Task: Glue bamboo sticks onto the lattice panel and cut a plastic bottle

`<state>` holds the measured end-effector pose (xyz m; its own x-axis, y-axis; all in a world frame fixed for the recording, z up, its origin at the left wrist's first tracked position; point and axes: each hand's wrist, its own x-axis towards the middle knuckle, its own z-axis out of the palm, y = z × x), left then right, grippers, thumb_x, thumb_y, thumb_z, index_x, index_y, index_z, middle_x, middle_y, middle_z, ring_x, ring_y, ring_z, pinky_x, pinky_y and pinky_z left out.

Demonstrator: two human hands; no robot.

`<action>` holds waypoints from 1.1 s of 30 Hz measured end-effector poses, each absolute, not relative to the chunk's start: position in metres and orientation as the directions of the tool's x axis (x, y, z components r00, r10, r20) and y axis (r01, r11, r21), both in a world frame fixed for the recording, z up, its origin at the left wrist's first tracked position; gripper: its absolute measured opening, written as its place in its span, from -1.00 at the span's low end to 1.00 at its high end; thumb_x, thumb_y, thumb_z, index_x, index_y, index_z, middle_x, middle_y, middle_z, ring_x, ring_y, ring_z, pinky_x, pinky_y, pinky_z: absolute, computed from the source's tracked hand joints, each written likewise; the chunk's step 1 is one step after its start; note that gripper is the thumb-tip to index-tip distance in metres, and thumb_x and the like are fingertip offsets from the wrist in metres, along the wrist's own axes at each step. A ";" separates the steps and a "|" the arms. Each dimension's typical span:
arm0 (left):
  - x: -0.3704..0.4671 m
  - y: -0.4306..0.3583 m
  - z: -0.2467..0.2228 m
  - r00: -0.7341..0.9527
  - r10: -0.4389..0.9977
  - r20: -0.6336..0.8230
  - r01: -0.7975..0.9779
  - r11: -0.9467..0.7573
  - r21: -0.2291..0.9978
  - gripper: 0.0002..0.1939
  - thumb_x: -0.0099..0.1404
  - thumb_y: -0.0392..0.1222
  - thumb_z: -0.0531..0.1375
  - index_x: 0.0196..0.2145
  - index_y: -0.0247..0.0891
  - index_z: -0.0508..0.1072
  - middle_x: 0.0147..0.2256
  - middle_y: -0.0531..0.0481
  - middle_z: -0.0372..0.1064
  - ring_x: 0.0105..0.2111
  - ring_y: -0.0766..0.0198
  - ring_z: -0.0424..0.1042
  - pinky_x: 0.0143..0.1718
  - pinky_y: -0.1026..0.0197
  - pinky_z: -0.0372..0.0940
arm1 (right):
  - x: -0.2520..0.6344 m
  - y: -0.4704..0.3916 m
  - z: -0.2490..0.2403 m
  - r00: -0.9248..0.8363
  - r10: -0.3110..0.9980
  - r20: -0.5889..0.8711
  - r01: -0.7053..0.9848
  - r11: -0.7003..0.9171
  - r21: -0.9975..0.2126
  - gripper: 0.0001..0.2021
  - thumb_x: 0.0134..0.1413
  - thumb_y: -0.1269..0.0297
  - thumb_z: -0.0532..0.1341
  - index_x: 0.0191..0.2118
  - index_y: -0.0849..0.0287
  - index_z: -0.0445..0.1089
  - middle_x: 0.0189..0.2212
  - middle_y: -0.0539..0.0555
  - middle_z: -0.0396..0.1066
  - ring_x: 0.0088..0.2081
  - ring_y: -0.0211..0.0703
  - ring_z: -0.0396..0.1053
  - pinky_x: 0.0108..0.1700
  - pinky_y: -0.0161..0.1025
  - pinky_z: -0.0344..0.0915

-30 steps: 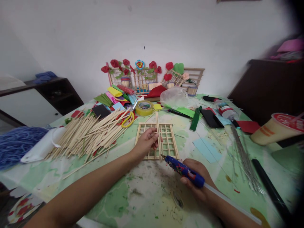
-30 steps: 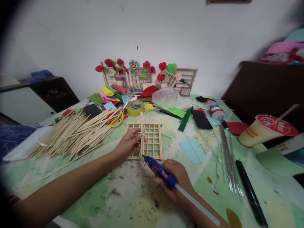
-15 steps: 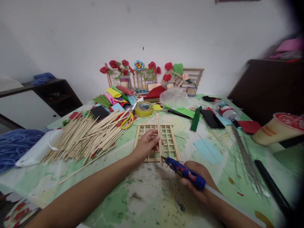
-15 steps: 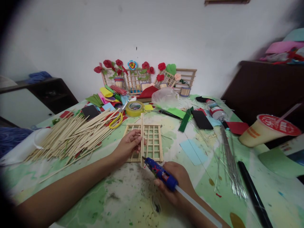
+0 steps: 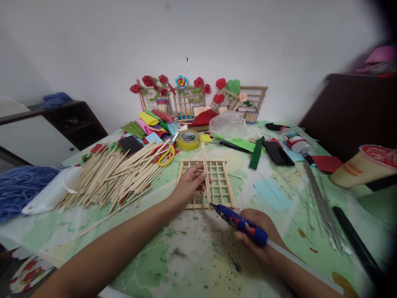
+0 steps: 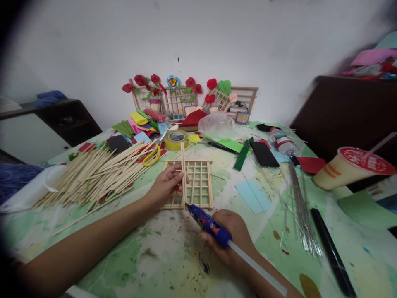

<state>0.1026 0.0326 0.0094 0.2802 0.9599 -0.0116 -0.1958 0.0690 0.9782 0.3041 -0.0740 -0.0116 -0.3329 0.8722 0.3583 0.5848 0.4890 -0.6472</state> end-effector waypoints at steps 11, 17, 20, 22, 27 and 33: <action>0.104 0.032 0.004 0.321 0.947 -0.010 -0.196 0.077 0.978 -0.56 0.10 0.03 0.27 -0.18 -0.26 0.25 -0.47 0.06 0.41 -0.65 0.49 0.23 -0.62 0.40 0.18 | 0.304 -0.074 -0.015 -0.316 0.877 0.362 0.559 0.480 -0.676 -0.65 0.11 0.05 0.08 -0.56 0.14 0.07 -0.62 -0.07 0.02 -0.55 -0.27 0.04 -0.46 -0.28 -0.08; 0.104 0.031 0.006 0.304 0.952 -0.020 -0.196 0.083 0.977 -0.57 0.11 0.01 0.27 -0.17 -0.26 0.26 -0.46 0.05 0.41 -0.66 0.50 0.22 -0.63 0.40 0.16 | 0.305 -0.074 -0.016 -0.337 0.872 0.355 0.569 0.489 -0.661 -0.66 0.12 0.04 0.07 -0.55 0.14 0.11 -0.61 -0.05 0.05 -0.53 -0.26 0.06 -0.45 -0.27 -0.07; 0.103 0.032 0.007 0.294 0.956 -0.010 -0.202 0.073 0.977 -0.56 0.09 0.02 0.28 -0.17 -0.27 0.27 -0.46 0.05 0.41 -0.66 0.49 0.23 -0.63 0.40 0.16 | 0.304 -0.074 -0.016 -0.356 0.860 0.365 0.581 0.510 -0.635 -0.66 0.11 0.05 0.09 -0.55 0.15 0.11 -0.61 -0.05 0.07 -0.53 -0.26 0.06 -0.45 -0.27 -0.07; 0.102 0.033 0.007 0.292 0.957 -0.006 -0.207 0.069 0.976 -0.55 0.09 0.02 0.29 -0.17 -0.27 0.27 -0.46 0.05 0.41 -0.66 0.49 0.23 -0.63 0.40 0.16 | 0.304 -0.075 -0.015 -0.366 0.851 0.376 0.587 0.525 -0.617 -0.66 0.09 0.06 0.10 -0.56 0.15 0.09 -0.61 -0.06 0.06 -0.53 -0.27 0.05 -0.45 -0.27 -0.08; 0.100 0.036 0.008 0.277 0.961 0.003 -0.214 0.059 0.975 -0.57 0.10 0.00 0.28 -0.17 -0.27 0.28 -0.46 0.06 0.40 -0.65 0.50 0.23 -0.64 0.42 0.14 | 0.302 -0.076 -0.014 -0.380 0.850 0.364 0.598 0.526 -0.605 -0.67 0.08 0.09 0.11 -0.56 0.15 0.08 -0.61 -0.06 0.06 -0.53 -0.27 0.04 -0.45 -0.28 -0.08; 0.098 0.037 0.008 0.270 0.962 0.031 -0.225 0.031 0.974 -0.60 0.12 0.00 0.27 -0.18 -0.27 0.30 -0.47 0.06 0.40 -0.65 0.50 0.23 -0.64 0.43 0.14 | 0.303 -0.076 -0.013 -0.379 0.850 0.366 0.591 0.527 -0.611 -0.66 0.09 0.08 0.10 -0.57 0.14 0.07 -0.61 -0.06 0.04 -0.54 -0.27 0.04 -0.46 -0.27 -0.08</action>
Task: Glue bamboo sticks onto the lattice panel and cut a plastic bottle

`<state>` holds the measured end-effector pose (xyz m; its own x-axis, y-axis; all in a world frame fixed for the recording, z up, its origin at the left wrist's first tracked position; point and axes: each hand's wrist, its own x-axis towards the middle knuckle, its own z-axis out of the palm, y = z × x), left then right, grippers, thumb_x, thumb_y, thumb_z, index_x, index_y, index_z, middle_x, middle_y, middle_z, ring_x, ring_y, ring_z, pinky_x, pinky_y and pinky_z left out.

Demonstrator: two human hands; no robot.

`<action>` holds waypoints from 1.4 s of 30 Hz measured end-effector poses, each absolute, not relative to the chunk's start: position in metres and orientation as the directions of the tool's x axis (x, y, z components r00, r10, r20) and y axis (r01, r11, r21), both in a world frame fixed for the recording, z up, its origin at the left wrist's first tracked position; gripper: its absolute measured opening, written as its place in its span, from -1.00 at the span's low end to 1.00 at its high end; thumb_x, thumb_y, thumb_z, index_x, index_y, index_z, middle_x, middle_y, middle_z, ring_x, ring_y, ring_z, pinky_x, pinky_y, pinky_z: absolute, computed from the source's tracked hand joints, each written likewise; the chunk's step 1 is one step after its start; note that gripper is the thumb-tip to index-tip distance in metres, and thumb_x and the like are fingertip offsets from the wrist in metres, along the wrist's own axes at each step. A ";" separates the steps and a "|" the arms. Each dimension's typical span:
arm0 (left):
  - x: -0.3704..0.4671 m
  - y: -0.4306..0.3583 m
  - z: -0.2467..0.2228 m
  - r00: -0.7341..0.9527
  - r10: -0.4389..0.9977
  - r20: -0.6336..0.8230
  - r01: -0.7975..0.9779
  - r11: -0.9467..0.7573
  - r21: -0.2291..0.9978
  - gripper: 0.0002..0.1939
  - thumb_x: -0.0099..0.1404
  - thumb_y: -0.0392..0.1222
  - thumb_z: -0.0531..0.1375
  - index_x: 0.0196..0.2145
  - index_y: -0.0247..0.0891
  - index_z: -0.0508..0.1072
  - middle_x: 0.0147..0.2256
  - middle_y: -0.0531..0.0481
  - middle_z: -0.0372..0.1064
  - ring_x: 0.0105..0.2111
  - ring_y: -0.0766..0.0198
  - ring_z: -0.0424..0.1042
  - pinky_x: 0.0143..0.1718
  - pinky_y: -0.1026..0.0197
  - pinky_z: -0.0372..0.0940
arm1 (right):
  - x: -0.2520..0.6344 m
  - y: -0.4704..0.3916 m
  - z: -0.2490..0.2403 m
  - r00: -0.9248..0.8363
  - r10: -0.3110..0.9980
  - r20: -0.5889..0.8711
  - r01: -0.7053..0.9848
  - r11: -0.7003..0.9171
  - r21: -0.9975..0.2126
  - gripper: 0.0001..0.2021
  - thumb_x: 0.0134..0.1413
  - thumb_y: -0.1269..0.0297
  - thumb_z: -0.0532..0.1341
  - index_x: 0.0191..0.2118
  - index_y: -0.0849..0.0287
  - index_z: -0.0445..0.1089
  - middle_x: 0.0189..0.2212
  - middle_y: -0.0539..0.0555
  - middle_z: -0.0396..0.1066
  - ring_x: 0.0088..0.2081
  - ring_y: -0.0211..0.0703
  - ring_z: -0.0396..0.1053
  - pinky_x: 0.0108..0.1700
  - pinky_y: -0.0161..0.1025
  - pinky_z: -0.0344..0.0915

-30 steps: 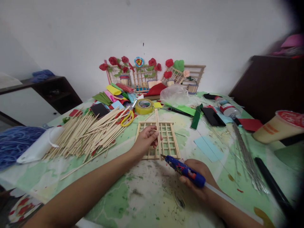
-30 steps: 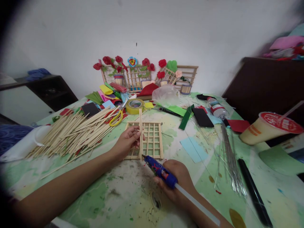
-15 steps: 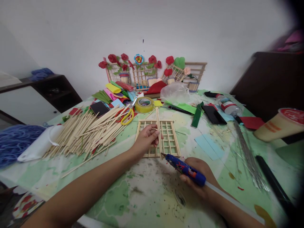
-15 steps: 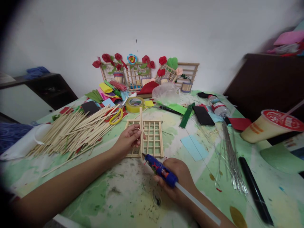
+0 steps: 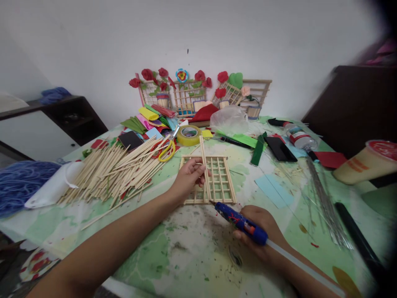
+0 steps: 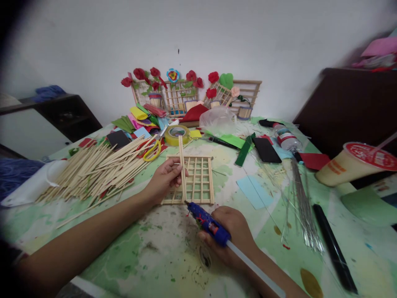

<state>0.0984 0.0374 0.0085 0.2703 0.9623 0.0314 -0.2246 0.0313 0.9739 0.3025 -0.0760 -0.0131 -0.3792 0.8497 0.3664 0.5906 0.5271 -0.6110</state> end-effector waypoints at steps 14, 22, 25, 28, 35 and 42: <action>0.099 0.039 0.006 0.286 0.958 0.019 -0.239 0.052 0.970 -0.62 0.11 -0.03 0.27 -0.19 -0.28 0.30 -0.48 0.07 0.40 -0.65 0.50 0.22 -0.65 0.43 0.13 | 0.303 -0.076 -0.012 -0.383 0.849 0.363 0.589 0.527 -0.613 -0.66 0.07 0.08 0.12 -0.58 0.15 0.06 -0.62 -0.06 0.05 -0.54 -0.28 0.04 -0.46 -0.28 -0.09; 0.095 0.043 0.011 0.254 0.966 0.051 -0.273 0.021 0.962 -0.64 0.11 -0.04 0.28 -0.22 -0.28 0.30 -0.47 0.05 0.40 -0.65 0.50 0.22 -0.64 0.43 0.12 | 0.301 -0.078 -0.011 -0.382 0.855 0.349 0.599 0.517 -0.611 -0.67 0.04 0.10 0.14 -0.59 0.14 0.09 -0.62 -0.05 0.06 -0.54 -0.27 0.05 -0.46 -0.28 -0.07; 0.085 0.052 0.017 0.196 0.972 0.126 -0.222 -0.081 0.972 -0.66 0.13 -0.01 0.25 -0.23 -0.26 0.29 -0.49 0.07 0.39 -0.64 0.47 0.23 -0.62 0.40 0.14 | 0.306 -0.076 -0.011 -0.345 0.860 0.376 0.566 0.511 -0.647 -0.70 0.04 0.10 0.14 -0.58 0.15 0.16 -0.62 -0.04 0.09 -0.54 -0.25 0.09 -0.46 -0.27 -0.03; 0.065 0.064 0.028 0.137 0.915 0.379 0.056 -0.389 0.920 -0.67 0.20 0.01 0.18 -0.19 -0.25 0.30 -0.47 0.04 0.41 -0.53 0.37 0.34 -0.49 0.32 0.25 | 0.321 -0.069 -0.014 -0.083 0.924 0.373 0.504 0.362 -0.784 -0.70 0.05 0.05 0.15 -0.54 0.16 0.27 -0.62 -0.03 0.16 -0.55 -0.24 0.15 -0.48 -0.27 0.03; 0.027 0.058 0.043 0.532 0.556 0.639 0.633 -0.762 0.136 -0.80 0.31 -0.16 0.09 -0.22 -0.27 0.45 -0.28 -0.10 0.46 -0.23 0.19 0.40 -0.13 0.11 0.26 | 0.341 -0.038 -0.023 0.491 0.861 0.133 -0.049 0.179 -0.983 -0.61 0.01 -0.08 0.18 -0.56 0.15 0.26 -0.63 -0.04 0.23 -0.54 -0.25 0.19 -0.48 -0.29 0.12; 0.042 0.033 0.022 0.690 0.423 0.588 0.496 -0.867 0.042 -0.81 0.31 -0.26 0.10 -0.17 -0.32 0.45 -0.26 -0.13 0.45 -0.22 0.22 0.37 -0.16 0.16 0.29 | 0.339 -0.031 -0.032 0.427 0.899 0.094 -0.059 0.131 -0.990 -0.59 -0.03 -0.09 0.21 -0.59 0.16 0.26 -0.63 -0.04 0.23 -0.55 -0.27 0.19 -0.48 -0.29 0.13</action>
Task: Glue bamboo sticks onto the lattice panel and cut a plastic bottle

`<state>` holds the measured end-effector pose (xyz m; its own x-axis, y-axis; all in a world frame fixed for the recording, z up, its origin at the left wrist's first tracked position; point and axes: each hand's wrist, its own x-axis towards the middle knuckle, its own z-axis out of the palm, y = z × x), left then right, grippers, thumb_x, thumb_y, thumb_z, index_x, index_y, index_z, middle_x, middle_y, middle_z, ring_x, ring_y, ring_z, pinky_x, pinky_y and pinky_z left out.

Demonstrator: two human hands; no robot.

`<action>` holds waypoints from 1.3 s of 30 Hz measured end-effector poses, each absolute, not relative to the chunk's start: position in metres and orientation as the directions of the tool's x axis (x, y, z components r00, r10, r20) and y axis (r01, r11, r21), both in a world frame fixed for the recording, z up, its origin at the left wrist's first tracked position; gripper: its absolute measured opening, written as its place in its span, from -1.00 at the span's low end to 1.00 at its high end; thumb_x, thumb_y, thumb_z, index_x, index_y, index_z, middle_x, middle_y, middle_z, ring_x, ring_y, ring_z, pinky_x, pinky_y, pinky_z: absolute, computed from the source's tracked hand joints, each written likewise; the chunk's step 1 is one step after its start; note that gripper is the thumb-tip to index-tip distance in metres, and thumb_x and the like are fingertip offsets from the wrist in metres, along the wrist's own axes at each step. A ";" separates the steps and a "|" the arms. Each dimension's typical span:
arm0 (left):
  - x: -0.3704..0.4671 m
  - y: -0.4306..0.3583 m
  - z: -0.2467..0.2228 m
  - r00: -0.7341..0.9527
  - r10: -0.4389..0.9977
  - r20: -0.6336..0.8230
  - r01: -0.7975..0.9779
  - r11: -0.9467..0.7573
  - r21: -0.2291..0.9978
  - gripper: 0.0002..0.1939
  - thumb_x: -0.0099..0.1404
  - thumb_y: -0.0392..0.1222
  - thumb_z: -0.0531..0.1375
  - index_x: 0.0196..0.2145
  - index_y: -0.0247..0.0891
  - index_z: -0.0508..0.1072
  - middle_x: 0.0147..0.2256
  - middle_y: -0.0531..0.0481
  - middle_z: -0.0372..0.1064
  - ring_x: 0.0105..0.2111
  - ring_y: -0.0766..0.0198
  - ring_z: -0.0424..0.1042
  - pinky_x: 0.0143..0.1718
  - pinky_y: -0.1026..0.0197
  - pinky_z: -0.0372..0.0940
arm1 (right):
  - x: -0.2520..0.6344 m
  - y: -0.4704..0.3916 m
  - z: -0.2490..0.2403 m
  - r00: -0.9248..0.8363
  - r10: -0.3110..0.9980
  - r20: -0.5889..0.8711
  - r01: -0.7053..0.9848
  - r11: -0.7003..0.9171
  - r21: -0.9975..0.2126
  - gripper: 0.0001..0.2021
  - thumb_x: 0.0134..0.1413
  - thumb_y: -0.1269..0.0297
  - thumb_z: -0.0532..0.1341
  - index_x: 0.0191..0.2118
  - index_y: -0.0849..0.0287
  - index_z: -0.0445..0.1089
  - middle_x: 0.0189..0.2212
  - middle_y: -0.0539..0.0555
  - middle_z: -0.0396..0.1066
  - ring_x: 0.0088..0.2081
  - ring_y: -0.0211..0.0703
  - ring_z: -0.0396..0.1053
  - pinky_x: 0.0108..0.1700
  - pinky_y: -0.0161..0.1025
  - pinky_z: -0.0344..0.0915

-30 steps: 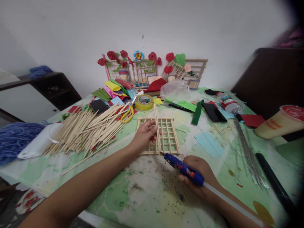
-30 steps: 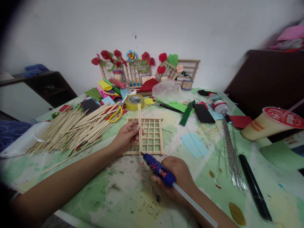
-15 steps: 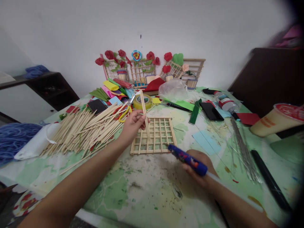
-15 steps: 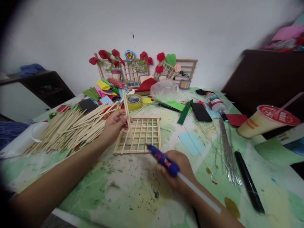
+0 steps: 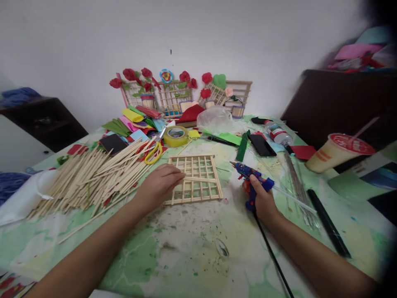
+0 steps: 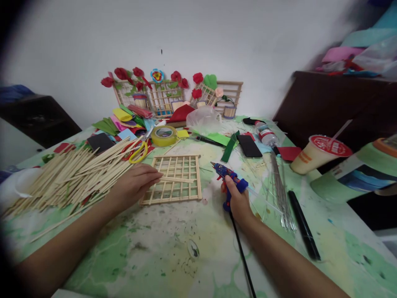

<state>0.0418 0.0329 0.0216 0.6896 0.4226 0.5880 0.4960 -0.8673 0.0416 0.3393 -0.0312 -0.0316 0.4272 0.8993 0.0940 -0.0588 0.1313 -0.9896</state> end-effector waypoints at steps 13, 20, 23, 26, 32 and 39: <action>0.065 0.000 0.013 0.674 0.676 0.298 0.614 -0.737 0.283 -0.74 0.35 -0.19 0.01 -0.18 -0.30 0.45 -0.25 -0.11 0.43 -0.21 0.21 0.36 -0.15 0.14 0.28 | 0.348 -0.034 -0.038 0.364 0.928 0.077 -0.026 0.092 -0.995 -0.59 0.00 -0.10 0.18 -0.59 0.16 0.26 -0.60 -0.02 0.25 -0.53 -0.24 0.19 -0.45 -0.27 0.13; 0.064 0.000 0.012 0.686 0.700 0.197 0.636 -0.709 0.304 -0.75 0.35 -0.15 0.02 -0.20 -0.26 0.47 -0.26 -0.09 0.43 -0.20 0.20 0.36 -0.16 0.15 0.27 | 0.347 -0.035 -0.037 0.382 0.922 0.065 0.004 0.068 -0.998 -0.58 -0.03 -0.13 0.17 -0.58 0.15 0.26 -0.61 0.00 0.26 -0.53 -0.21 0.21 -0.49 -0.25 0.15; 0.064 0.001 0.011 0.684 0.704 0.188 0.639 -0.704 0.310 -0.74 0.35 -0.15 0.02 -0.20 -0.27 0.47 -0.25 -0.09 0.43 -0.20 0.19 0.36 -0.15 0.14 0.27 | 0.347 -0.036 -0.036 0.380 0.923 0.055 0.009 0.056 -0.998 -0.58 -0.03 -0.13 0.17 -0.58 0.14 0.26 -0.61 0.00 0.25 -0.52 -0.21 0.21 -0.49 -0.26 0.15; 0.064 0.002 0.010 0.676 0.713 0.187 0.646 -0.695 0.316 -0.74 0.35 -0.15 0.02 -0.20 -0.27 0.47 -0.25 -0.10 0.44 -0.20 0.19 0.36 -0.15 0.13 0.28 | 0.347 -0.036 -0.036 0.378 0.924 0.061 0.019 0.058 -0.998 -0.59 -0.01 -0.11 0.16 -0.58 0.15 0.27 -0.60 0.01 0.26 -0.51 -0.21 0.22 -0.49 -0.26 0.16; 0.065 0.002 0.012 0.680 0.711 0.180 0.645 -0.697 0.314 -0.74 0.34 -0.14 0.04 -0.20 -0.27 0.48 -0.26 -0.10 0.45 -0.19 0.18 0.38 -0.14 0.11 0.28 | 0.347 -0.036 -0.034 0.370 0.927 0.059 0.033 0.051 -0.998 -0.60 0.00 -0.10 0.16 -0.57 0.15 0.27 -0.60 0.01 0.27 -0.53 -0.23 0.20 -0.48 -0.26 0.14; 0.066 0.003 0.007 0.693 0.698 0.180 0.626 -0.706 0.332 -0.76 0.33 -0.15 0.05 -0.21 -0.25 0.48 -0.27 -0.10 0.45 -0.21 0.18 0.38 -0.16 0.11 0.29 | 0.347 -0.035 -0.036 0.371 0.927 0.060 0.022 0.056 -0.998 -0.59 -0.01 -0.12 0.17 -0.59 0.13 0.25 -0.61 -0.01 0.26 -0.53 -0.21 0.22 -0.47 -0.25 0.14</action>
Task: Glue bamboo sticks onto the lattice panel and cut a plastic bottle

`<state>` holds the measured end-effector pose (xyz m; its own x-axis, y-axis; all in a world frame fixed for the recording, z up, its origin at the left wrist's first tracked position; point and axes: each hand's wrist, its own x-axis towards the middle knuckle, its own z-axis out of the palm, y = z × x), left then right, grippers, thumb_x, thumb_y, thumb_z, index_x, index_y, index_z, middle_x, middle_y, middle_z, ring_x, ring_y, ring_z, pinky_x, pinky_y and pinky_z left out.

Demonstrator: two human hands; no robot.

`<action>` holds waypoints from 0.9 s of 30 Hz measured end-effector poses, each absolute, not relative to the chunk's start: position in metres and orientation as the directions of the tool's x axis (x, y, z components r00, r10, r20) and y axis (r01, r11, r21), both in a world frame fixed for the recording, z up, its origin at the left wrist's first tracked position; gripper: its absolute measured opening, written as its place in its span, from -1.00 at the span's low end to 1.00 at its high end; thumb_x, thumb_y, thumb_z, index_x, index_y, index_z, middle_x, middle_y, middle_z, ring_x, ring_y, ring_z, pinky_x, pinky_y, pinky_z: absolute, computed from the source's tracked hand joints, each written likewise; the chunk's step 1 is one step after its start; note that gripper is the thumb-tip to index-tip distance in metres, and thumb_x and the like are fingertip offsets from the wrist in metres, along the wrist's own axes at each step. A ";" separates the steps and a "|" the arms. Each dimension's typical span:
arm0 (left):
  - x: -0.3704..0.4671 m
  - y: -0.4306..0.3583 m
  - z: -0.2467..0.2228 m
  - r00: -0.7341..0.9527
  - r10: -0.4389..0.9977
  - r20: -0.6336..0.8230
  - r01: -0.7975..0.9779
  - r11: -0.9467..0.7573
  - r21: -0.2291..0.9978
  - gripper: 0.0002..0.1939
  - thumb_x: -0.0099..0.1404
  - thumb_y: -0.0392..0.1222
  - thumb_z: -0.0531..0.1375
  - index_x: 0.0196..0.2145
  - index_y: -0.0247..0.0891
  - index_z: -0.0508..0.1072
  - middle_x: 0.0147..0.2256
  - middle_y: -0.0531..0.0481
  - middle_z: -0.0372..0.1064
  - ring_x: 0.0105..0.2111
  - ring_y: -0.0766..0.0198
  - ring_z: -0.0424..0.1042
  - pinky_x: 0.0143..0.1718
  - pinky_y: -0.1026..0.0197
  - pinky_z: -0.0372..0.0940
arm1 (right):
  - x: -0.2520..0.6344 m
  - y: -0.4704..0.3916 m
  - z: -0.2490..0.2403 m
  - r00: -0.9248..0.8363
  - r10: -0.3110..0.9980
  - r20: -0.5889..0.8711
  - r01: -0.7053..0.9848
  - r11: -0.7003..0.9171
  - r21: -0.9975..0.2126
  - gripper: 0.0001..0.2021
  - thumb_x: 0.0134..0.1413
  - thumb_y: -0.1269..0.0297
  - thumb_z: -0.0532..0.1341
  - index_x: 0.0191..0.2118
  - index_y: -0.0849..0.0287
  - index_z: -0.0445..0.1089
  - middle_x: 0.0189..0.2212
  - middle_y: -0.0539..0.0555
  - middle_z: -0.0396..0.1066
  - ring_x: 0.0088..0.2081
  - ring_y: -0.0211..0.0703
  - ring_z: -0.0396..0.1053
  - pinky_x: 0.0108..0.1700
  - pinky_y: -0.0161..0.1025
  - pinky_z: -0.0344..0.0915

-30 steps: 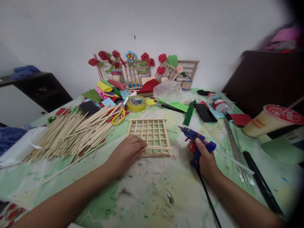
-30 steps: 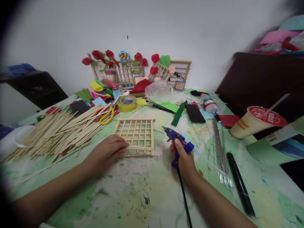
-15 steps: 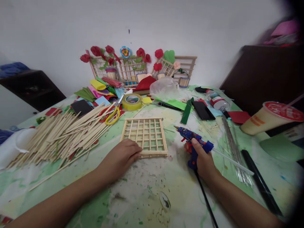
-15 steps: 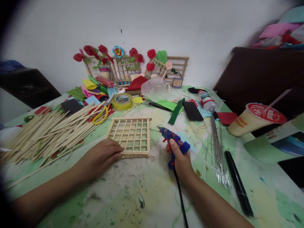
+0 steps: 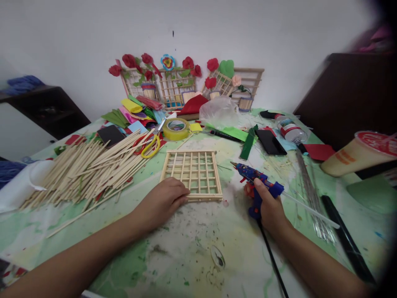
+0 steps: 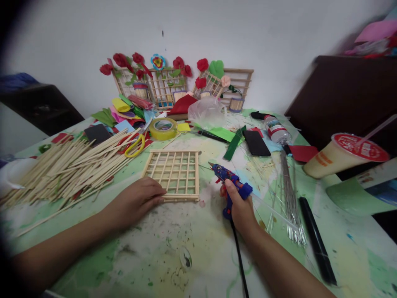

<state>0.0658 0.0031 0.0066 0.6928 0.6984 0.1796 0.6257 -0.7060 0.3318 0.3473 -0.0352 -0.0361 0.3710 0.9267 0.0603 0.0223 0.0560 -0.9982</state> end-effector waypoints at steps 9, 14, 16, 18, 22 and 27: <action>0.066 0.004 0.010 0.699 0.702 0.138 0.630 -0.695 0.347 -0.75 0.34 -0.14 0.03 -0.23 -0.26 0.48 -0.29 -0.11 0.45 -0.22 0.17 0.36 -0.18 0.13 0.26 | 0.344 -0.038 -0.031 0.351 0.936 0.036 -0.056 0.059 -0.997 -0.62 0.02 -0.06 0.19 -0.57 0.15 0.30 -0.58 -0.01 0.27 -0.48 -0.21 0.24 -0.42 -0.26 0.15; 0.068 0.003 0.009 0.703 0.702 0.116 0.632 -0.691 0.351 -0.74 0.34 -0.14 0.03 -0.21 -0.27 0.48 -0.28 -0.11 0.45 -0.21 0.16 0.36 -0.17 0.12 0.26 | 0.344 -0.038 -0.029 0.363 0.932 0.017 -0.053 0.039 -0.998 -0.64 0.01 -0.06 0.20 -0.55 0.15 0.31 -0.58 -0.01 0.29 -0.51 -0.22 0.24 -0.46 -0.27 0.14; 0.066 0.004 0.012 0.702 0.702 0.120 0.625 -0.689 0.366 -0.75 0.32 -0.11 0.06 -0.19 -0.26 0.47 -0.27 -0.11 0.45 -0.20 0.16 0.37 -0.16 0.11 0.26 | 0.343 -0.038 -0.029 0.359 0.933 0.029 -0.047 0.049 -0.998 -0.64 0.02 -0.05 0.19 -0.56 0.15 0.31 -0.58 -0.01 0.28 -0.50 -0.22 0.24 -0.44 -0.27 0.16; 0.060 0.008 0.021 0.673 0.722 0.162 0.618 -0.669 0.413 -0.74 0.30 -0.07 0.09 -0.18 -0.25 0.47 -0.24 -0.10 0.46 -0.18 0.17 0.38 -0.14 0.13 0.26 | 0.343 -0.038 -0.028 0.359 0.933 0.028 -0.047 0.048 -0.998 -0.65 0.02 -0.04 0.20 -0.55 0.15 0.31 -0.58 -0.01 0.28 -0.50 -0.22 0.24 -0.43 -0.27 0.16; 0.028 0.027 0.049 0.516 0.815 0.264 0.608 -0.565 0.558 -0.72 0.26 -0.01 0.13 -0.29 -0.27 0.50 -0.31 -0.05 0.47 -0.30 0.28 0.41 -0.22 0.25 0.27 | 0.343 -0.040 -0.029 0.376 0.926 0.017 -0.077 0.050 -0.996 -0.68 -0.01 -0.01 0.23 -0.53 0.15 0.32 -0.57 -0.02 0.29 -0.49 -0.22 0.25 -0.42 -0.27 0.17; -0.024 0.054 0.058 0.743 0.633 -0.215 0.580 -0.449 0.680 -0.79 0.13 -0.08 0.25 -0.43 -0.30 0.51 -0.48 0.01 0.44 -0.47 0.37 0.37 -0.40 0.36 0.22 | 0.346 -0.038 -0.032 0.372 0.928 0.004 -0.064 0.030 -0.998 -0.69 -0.01 -0.02 0.23 -0.51 0.13 0.35 -0.54 -0.01 0.31 -0.46 -0.18 0.26 -0.39 -0.23 0.19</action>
